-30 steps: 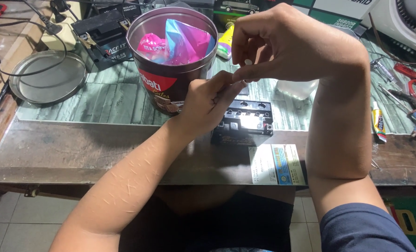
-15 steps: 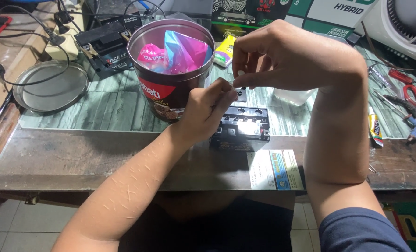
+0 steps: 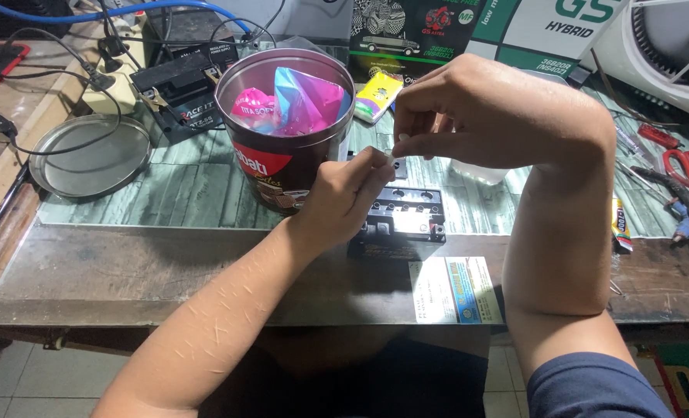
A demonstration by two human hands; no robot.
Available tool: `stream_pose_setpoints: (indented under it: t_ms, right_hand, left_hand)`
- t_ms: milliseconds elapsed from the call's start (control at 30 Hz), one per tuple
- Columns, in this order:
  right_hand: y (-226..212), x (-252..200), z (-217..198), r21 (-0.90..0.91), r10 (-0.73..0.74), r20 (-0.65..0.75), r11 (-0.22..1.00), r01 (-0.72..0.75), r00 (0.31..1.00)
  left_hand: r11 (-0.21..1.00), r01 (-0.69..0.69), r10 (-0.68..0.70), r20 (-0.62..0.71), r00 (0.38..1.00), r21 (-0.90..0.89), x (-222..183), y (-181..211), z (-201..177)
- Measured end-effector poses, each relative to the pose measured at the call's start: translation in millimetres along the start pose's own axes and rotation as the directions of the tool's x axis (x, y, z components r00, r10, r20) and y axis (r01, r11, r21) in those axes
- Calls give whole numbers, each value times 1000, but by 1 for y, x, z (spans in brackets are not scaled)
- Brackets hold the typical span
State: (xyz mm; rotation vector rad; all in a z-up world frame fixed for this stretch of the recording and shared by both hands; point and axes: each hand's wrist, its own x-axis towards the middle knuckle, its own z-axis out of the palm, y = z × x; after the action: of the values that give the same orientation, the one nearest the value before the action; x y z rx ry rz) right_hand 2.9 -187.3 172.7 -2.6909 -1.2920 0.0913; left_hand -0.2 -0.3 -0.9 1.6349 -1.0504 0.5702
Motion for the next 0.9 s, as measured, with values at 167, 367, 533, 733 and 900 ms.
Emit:
stream_pose_setpoints:
  t_ms: [167, 367, 533, 733, 900]
  right_hand:
    - [4, -3, 2, -98, -53, -29, 994, 50, 998]
    - [5, -3, 4, -191, -106, -98, 978, 85, 990]
    - [7, -2, 5, -223, -119, -102, 970, 94, 988]
    - [8, -2, 4, -257, -141, -100, 960, 111, 985]
    - [11, -2, 4, -271, -173, -108, 952, 139, 979]
  left_hand:
    - [1000, 8, -8, 0, 1000, 8, -1, -1, 1]
    - [1000, -13, 13, -12, 1000, 26, -1, -5, 2]
    - [1000, 1, -1, -19, 1000, 22, -2, -5, 3]
    - [999, -15, 15, -23, 1000, 29, -2, -6, 3]
    - [1000, -3, 3, -18, 1000, 8, -1, -5, 3]
